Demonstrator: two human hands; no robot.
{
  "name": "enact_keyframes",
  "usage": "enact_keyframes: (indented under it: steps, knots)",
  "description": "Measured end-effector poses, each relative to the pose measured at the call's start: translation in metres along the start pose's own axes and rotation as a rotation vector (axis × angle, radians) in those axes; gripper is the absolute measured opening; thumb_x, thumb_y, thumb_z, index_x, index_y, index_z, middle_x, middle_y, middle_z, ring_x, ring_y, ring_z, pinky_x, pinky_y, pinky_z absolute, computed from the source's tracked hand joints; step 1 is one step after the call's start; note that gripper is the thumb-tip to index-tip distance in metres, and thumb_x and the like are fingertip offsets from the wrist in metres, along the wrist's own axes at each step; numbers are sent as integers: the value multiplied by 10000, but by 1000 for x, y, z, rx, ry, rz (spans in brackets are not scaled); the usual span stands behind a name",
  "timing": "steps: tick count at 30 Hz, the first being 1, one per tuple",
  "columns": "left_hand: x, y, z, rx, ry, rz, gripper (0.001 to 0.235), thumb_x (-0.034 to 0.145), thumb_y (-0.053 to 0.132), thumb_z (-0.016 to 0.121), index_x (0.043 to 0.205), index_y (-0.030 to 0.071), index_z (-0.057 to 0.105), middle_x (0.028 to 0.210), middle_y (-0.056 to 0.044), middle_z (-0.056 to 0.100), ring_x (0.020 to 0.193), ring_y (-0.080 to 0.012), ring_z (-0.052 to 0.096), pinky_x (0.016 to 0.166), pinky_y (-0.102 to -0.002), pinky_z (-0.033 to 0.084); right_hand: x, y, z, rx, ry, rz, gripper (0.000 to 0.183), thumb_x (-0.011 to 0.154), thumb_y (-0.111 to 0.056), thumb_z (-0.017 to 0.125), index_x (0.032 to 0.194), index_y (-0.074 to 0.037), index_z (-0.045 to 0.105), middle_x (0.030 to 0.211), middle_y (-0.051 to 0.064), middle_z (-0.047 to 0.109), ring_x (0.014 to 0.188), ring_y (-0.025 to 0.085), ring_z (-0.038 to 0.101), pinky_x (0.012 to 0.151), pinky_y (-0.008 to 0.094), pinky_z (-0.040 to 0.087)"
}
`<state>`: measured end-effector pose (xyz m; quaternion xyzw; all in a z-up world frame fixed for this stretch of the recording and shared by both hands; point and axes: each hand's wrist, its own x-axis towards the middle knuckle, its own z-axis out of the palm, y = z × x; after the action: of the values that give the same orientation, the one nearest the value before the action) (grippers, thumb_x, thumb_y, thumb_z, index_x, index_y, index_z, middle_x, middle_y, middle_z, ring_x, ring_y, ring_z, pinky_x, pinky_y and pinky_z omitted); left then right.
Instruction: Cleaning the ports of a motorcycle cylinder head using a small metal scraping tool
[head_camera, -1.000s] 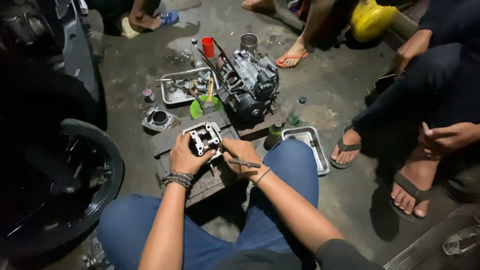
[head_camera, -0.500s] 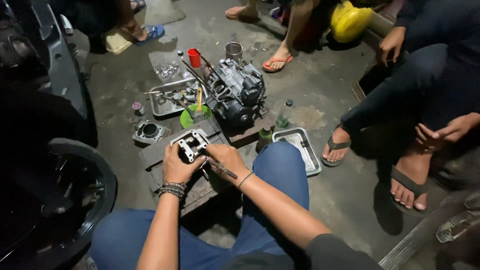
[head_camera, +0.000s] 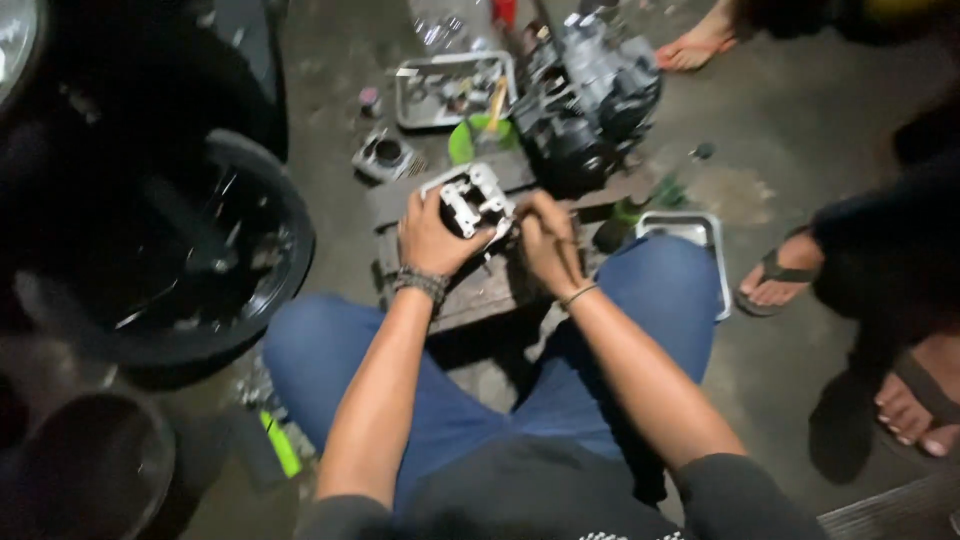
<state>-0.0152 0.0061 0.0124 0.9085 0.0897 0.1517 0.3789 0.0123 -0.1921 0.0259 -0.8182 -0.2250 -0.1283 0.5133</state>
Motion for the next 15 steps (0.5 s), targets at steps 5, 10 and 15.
enact_keyframes:
  steps: [5,10,15]
  knots:
    - [-4,-9,0,121,130,184,960,509,586,921,1284,158,551,1253,-187,514,1083,-452,626,959,-514,479,13,-42,-8,6,2,62,214,955,-19,448,928,-109,641,709,100,690,670,301,660,713,389,541]
    - [-11,-7,1,206,149,288,970,551,611,882,1335,164,528,1294,-218,499,1124,-446,603,1009,-529,432,13,-4,0,-81,-71,135,220,936,-73,473,1043,-187,628,720,112,710,740,389,709,656,515,567]
    - [-5,-11,3,246,133,328,969,612,641,856,1378,153,517,1377,-238,461,1258,-432,530,1098,-602,326,18,-1,-11,-221,-160,150,184,904,-76,505,975,-208,610,822,103,706,964,400,686,925,524,497]
